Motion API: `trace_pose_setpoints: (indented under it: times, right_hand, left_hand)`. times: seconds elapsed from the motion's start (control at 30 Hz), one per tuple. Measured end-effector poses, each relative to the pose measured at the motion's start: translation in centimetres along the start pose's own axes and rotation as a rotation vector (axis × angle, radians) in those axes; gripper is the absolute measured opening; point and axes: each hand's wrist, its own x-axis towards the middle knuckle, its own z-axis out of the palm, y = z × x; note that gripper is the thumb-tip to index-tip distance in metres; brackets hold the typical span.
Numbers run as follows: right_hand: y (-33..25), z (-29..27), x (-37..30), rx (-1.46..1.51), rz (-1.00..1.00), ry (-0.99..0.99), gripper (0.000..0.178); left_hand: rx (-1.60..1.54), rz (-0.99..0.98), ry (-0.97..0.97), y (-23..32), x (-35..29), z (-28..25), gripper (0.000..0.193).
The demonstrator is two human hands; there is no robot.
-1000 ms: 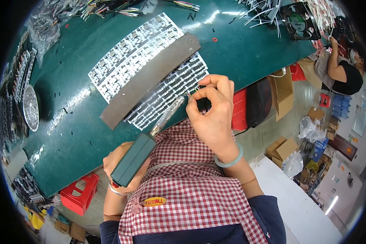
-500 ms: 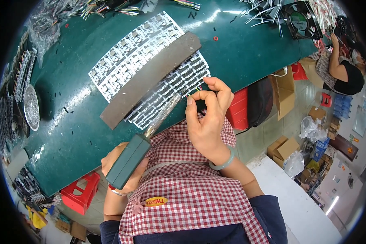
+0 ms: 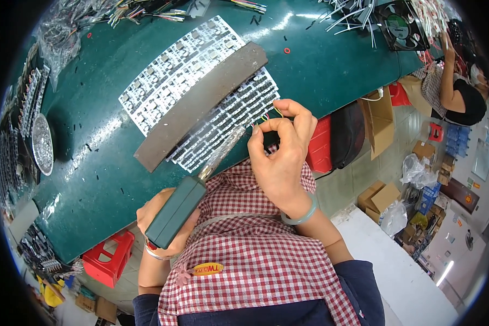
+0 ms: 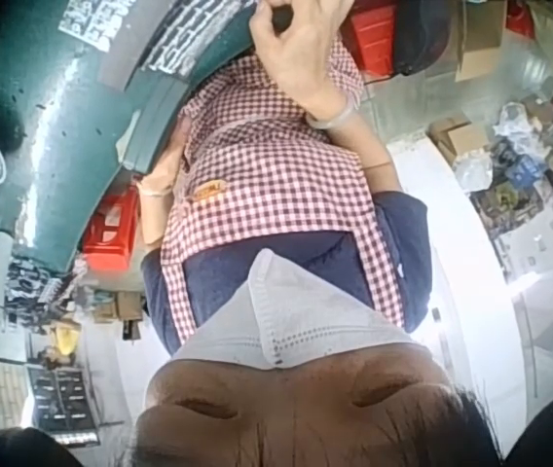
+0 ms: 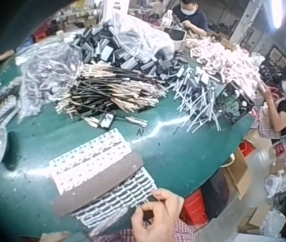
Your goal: The person solders wires onto small LED circuit boards using a soldering iron and solder wire.
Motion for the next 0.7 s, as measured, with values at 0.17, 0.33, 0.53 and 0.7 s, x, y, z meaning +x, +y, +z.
trace_pose_setpoints:
  times: [0.17, 0.33, 0.53, 0.7]
  right_hand:
    - [-0.02, -0.08, 0.25, 0.0, -0.005, 0.01, 0.016]
    - [-0.1, -0.24, 0.33, -0.01, -0.002, -0.001, 0.016]
    - [-0.13, -0.21, 0.35, -0.017, 0.0, -0.002, 0.016]
    - [-0.1, -0.18, 0.33, -0.019, 0.003, -0.001, 0.016]
  left_hand:
    - [0.027, -0.007, -0.022, 0.15, 0.28, 0.02, 0.024]
    - [0.025, -0.043, -0.037, 0.07, 0.3, 0.16, 0.023]
    - [0.003, 0.003, -0.031, -0.31, 0.36, 0.23, 0.022]
    - [-0.022, -0.036, -0.055, -0.25, 0.41, 0.02, 0.021]
